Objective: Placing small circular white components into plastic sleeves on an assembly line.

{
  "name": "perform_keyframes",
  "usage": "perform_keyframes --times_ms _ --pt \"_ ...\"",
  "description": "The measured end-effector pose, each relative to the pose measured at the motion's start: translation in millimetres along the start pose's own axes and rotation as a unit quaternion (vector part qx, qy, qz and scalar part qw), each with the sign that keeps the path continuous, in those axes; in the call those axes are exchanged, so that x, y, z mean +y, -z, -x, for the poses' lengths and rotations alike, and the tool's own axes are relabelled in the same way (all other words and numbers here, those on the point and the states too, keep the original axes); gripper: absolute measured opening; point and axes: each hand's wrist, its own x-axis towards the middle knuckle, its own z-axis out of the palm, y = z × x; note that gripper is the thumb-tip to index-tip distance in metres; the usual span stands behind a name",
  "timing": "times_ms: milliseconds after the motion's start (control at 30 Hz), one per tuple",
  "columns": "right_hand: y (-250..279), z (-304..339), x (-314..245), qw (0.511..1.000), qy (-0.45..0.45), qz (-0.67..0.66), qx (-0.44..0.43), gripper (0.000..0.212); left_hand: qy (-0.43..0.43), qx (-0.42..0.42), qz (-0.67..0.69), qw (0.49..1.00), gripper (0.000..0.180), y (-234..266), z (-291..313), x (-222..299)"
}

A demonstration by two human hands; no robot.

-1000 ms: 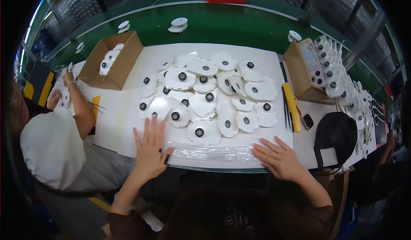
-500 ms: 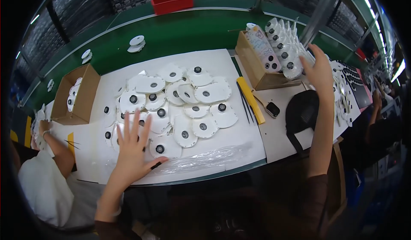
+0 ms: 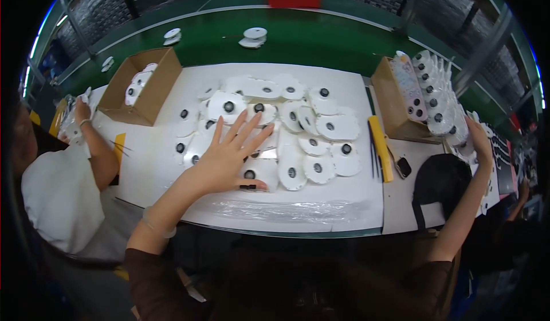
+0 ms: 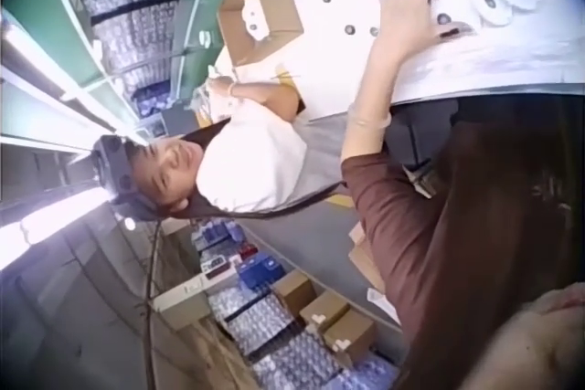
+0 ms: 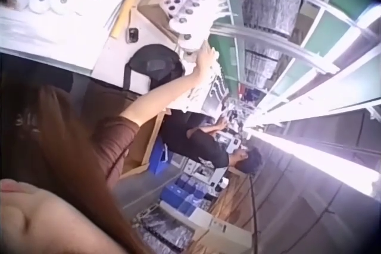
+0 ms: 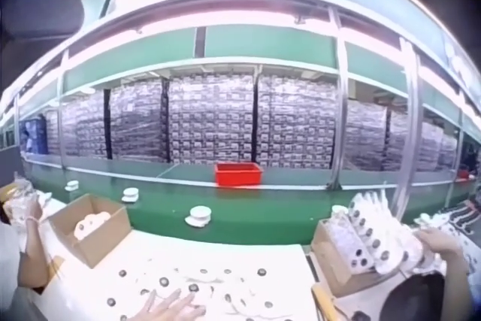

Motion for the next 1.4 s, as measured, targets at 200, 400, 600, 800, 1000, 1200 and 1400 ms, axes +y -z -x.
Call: perform_keyframes --times_ms 200,400,600,800,1000,1200,1400 --pt "30 -13 29 0.986 0.029 0.162 0.023 0.025 0.031 0.02 0.018 0.999 0.086 15 2 -1" --pt "-9 38 -46 0.869 0.156 0.25 0.397 0.028 0.049 0.088 0.024 0.995 0.075 24 4 4" --pt "-29 92 -114 0.877 0.271 0.032 0.396 0.022 -0.011 0.138 0.135 0.981 0.075 41 0 25" --pt "-90 189 -148 0.775 0.592 0.088 0.202 0.023 -0.038 0.111 0.762 0.637 0.057 40 -37 74" --pt "-129 266 -143 0.742 0.668 0.036 0.031 0.024 0.06 0.02 0.936 0.347 0.041 33 -29 92" --pt "-107 222 -159 0.802 0.592 -0.056 0.053 0.041 0.117 -0.008 0.912 0.392 0.038 23 -2 101" --pt "-103 165 -199 0.886 0.353 -0.277 0.117 0.03 0.04 -0.043 0.813 0.579 0.035 17 5 115"
